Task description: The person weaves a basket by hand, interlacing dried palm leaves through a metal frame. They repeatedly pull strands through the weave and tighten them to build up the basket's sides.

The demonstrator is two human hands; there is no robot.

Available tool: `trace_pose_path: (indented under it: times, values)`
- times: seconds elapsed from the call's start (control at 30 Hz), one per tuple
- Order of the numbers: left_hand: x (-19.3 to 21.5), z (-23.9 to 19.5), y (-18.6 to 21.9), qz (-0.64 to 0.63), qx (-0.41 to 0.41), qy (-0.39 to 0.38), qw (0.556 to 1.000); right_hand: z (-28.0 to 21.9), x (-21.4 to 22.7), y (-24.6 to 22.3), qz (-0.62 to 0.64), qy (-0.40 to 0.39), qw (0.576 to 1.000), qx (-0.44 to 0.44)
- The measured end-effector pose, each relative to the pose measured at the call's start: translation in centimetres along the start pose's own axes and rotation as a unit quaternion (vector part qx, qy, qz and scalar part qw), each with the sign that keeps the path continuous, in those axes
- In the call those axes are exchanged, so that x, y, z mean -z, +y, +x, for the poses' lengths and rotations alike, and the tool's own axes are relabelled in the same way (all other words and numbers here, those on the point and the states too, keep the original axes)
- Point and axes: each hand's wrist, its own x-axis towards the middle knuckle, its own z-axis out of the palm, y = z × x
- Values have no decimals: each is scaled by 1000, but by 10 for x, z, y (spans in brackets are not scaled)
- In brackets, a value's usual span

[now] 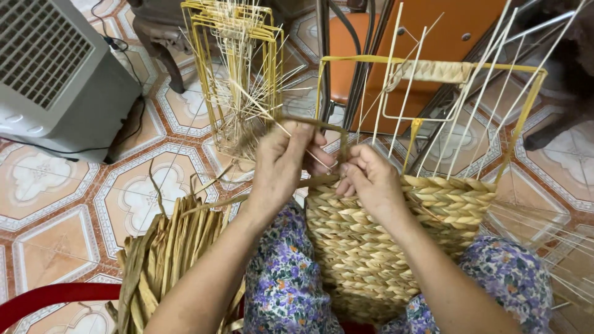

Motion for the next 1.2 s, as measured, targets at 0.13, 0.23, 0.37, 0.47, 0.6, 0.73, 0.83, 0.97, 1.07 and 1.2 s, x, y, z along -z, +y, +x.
trace_pose_path:
  times: [0.13,0.23,0.37,0.47,0.6,0.73,0.83,0.97,1.07,1.2]
  values:
    - [1,-27,8,-110,-45,-43,992,2,-13,-7,-11,24,1000,-15]
    - [2,-35,22,19,-200,-48,979,-1,-15,-13,-99,44,994,0]
    - [11,-27,19,314,-181,16,932,-8,-13,-25,-192,1,981,4]
    - [24,-18,-4,402,-91,-3,911,-5,-13,-22,-153,2,987,39]
    - [39,-18,-14,455,-26,-49,889,-7,-18,-17,-80,41,995,46]
    - [32,-33,21,479,-50,-30,876,-3,-14,-25,-84,38,996,12]
    - [22,-43,19,489,-196,-36,849,0,-3,-27,-28,3,1000,-6]
    - [24,-35,16,561,-254,-96,782,-12,5,-33,-55,55,996,51]
    - [30,-28,26,551,-185,-140,801,-21,-8,-33,-151,47,978,139]
    - [37,-29,41,508,-255,-77,819,-18,-22,-33,-279,18,918,283]
